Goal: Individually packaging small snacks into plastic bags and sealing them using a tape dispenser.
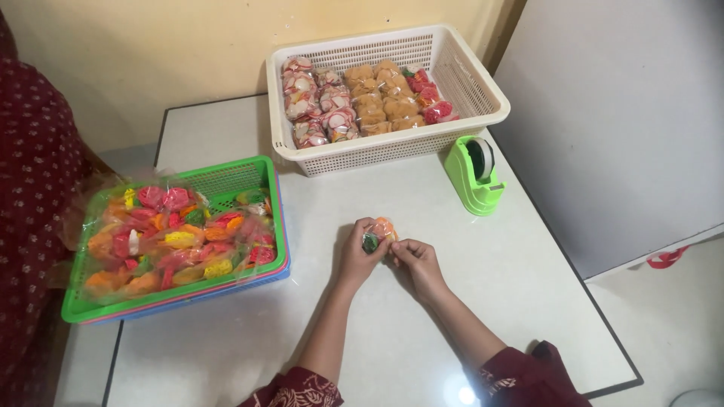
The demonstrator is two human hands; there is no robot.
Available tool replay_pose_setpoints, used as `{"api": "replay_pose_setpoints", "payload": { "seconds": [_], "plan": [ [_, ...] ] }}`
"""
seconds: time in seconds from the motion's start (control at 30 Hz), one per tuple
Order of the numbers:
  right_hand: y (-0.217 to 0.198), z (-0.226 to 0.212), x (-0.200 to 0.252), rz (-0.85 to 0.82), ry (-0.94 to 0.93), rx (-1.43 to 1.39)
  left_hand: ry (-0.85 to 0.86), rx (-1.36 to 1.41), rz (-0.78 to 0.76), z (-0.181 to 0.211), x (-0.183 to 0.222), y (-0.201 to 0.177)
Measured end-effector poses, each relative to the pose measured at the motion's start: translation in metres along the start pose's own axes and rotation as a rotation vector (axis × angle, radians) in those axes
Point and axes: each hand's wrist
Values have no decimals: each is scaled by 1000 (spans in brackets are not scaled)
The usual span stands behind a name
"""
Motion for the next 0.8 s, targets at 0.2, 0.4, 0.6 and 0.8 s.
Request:
{"api": "replay_pose_setpoints", "payload": {
  "seconds": [0.2,0.4,0.6,0.8],
  "plan": [
    [3,0,-4,25,15,-6,15,8,-36,-9,-4,1],
    [5,2,-8,57,50,27,26,-6,-40,-11,-7,2],
    [9,5,-12,102,70,56,-44,-27,-72,1,-3,-1],
    [13,9,-14,157,69,66,-39,-41,-80,5,-3,-4]
  ]
}}
Point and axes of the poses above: each hand's wrist, its own x-axis away from the middle knuckle, its own y-axis out of the palm, z = x × y, and after that the axes turned 15 degrees about -y, right-handed
